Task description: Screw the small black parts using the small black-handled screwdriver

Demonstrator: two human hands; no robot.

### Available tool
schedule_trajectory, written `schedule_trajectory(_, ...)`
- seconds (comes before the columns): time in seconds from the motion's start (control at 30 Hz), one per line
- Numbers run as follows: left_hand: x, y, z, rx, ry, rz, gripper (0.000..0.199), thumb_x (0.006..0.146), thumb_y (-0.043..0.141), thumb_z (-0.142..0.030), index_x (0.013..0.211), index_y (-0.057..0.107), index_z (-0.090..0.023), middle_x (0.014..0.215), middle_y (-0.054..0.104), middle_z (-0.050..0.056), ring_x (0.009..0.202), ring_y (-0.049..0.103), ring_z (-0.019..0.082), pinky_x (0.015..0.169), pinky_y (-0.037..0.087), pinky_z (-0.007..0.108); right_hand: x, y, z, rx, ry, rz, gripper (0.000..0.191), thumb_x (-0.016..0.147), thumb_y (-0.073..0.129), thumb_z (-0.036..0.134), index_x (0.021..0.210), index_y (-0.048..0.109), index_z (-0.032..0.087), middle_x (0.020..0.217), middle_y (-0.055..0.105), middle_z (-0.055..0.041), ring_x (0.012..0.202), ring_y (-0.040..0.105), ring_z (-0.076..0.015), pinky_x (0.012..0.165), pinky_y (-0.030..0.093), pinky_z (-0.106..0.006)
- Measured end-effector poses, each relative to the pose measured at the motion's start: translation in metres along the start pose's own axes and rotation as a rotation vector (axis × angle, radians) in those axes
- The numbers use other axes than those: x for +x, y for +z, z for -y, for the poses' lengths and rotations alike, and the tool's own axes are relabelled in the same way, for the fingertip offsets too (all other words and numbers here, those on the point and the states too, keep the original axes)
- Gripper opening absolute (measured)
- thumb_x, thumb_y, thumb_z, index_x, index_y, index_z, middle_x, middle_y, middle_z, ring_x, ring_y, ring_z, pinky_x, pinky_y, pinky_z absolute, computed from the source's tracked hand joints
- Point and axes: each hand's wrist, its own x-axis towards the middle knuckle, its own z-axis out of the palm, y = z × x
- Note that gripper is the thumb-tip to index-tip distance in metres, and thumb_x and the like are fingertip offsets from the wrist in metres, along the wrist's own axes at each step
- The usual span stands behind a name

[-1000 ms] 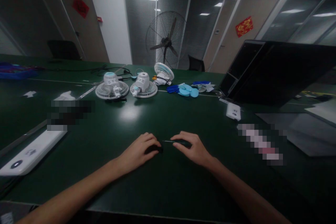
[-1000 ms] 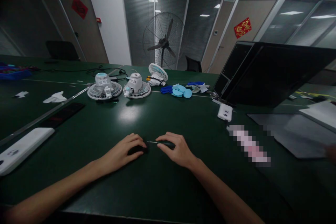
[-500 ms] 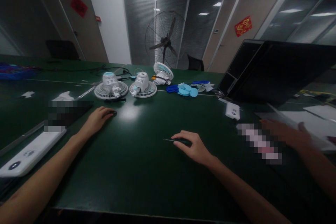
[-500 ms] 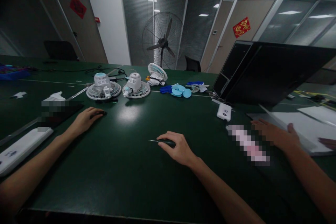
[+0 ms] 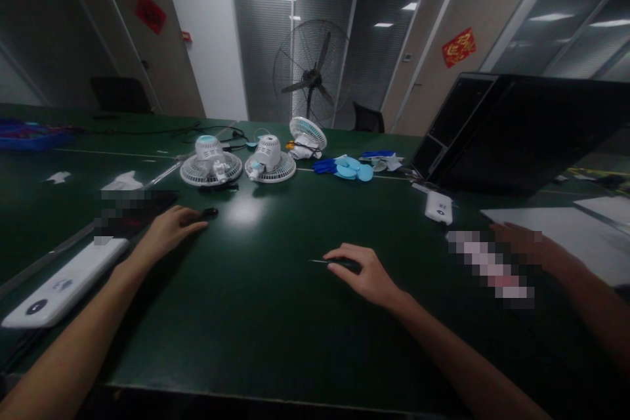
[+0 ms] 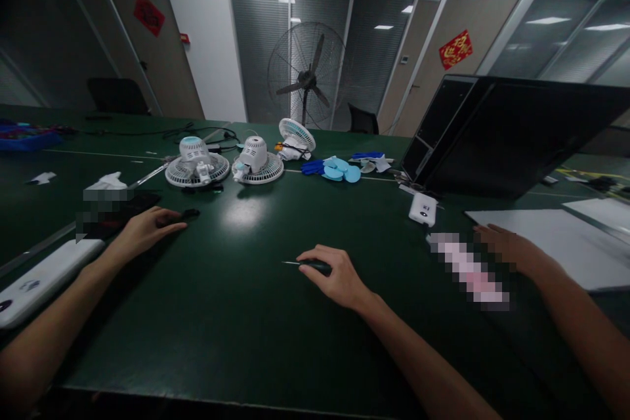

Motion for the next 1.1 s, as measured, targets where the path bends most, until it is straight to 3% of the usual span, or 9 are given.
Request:
schedule_trajectory(0.1, -0.003, -0.005, 0.002, -0.016, 0.001, 0.024, 0.059, 0.077, 0.063, -0.074, 0.097, 0.080, -0.021, 0.107, 0.075, 0.012, 0.093, 0.070, 0.031, 0.082, 0.055, 0.037, 0.000, -0.001, 0.001, -0.001, 0.005, 0.003, 0.022, 0.104, 0.062, 0.033, 0.121, 0.072, 0.024, 0.106, 0.071, -0.0051, 0.093, 0.067, -0.0212, 0.083, 0.054, -0.036)
schedule_trajectory(0.33, -0.010, -0.018, -0.006, 0.043, -0.112, 0.112, 0.064, 0.079, 0.066, -0.072, 0.108, 0.076, -0.015, 0.106, 0.076, 0.009, 0.093, 0.071, 0.028, 0.077, 0.054, 0.031, 0.000, 0.000, 0.001, -0.028, 0.001, -0.005, 0.021, 0.103, 0.063, 0.033, 0.120, 0.072, 0.024, 0.106, 0.072, -0.0051, 0.093, 0.067, -0.0216, 0.083, 0.053, -0.037)
schedule_trajectory(0.57, -0.008, -0.016, -0.001, 0.025, -0.087, 0.165, 0.042, 0.082, 0.066, -0.054, 0.104, 0.077, -0.020, 0.104, 0.078, 0.004, 0.096, 0.072, 0.027, 0.084, 0.054, 0.031, 0.000, 0.000, -0.001, 0.004, 0.017, 0.018, 0.023, 0.105, 0.061, 0.033, 0.123, 0.071, 0.024, 0.109, 0.071, -0.0049, 0.096, 0.067, -0.0212, 0.085, 0.053, -0.036)
schedule_trajectory(0.83, -0.005, -0.004, 0.011, 0.101, -0.040, 0.060, 0.041, 0.088, 0.054, -0.039, 0.116, 0.072, -0.014, 0.118, 0.072, 0.012, 0.104, 0.069, 0.029, 0.096, 0.054, 0.037, 0.001, 0.000, 0.000, -0.007, 0.020, 0.022, 0.023, 0.105, 0.061, 0.035, 0.123, 0.071, 0.023, 0.110, 0.071, -0.0059, 0.097, 0.067, -0.0217, 0.086, 0.054, -0.037)
schedule_trajectory(0.97, -0.006, -0.002, 0.006, 0.112, 0.016, 0.021, 0.042, 0.091, 0.051, -0.043, 0.112, 0.075, -0.015, 0.119, 0.069, 0.013, 0.104, 0.067, 0.031, 0.098, 0.053, 0.042, 0.001, -0.001, 0.001, -0.010, 0.021, 0.029, 0.023, 0.105, 0.061, 0.034, 0.123, 0.071, 0.023, 0.109, 0.071, -0.0055, 0.096, 0.067, -0.0215, 0.085, 0.054, -0.037)
schedule_trajectory(1.1, -0.008, -0.003, -0.010, 0.055, 0.093, -0.078, 0.051, 0.094, 0.050, -0.054, 0.116, 0.073, -0.014, 0.119, 0.070, 0.012, 0.101, 0.069, 0.029, 0.093, 0.054, 0.039, 0.001, -0.001, 0.001, -0.012, 0.017, 0.037, 0.023, 0.105, 0.060, 0.035, 0.123, 0.071, 0.023, 0.109, 0.072, -0.0056, 0.096, 0.067, -0.0215, 0.085, 0.054, -0.037)
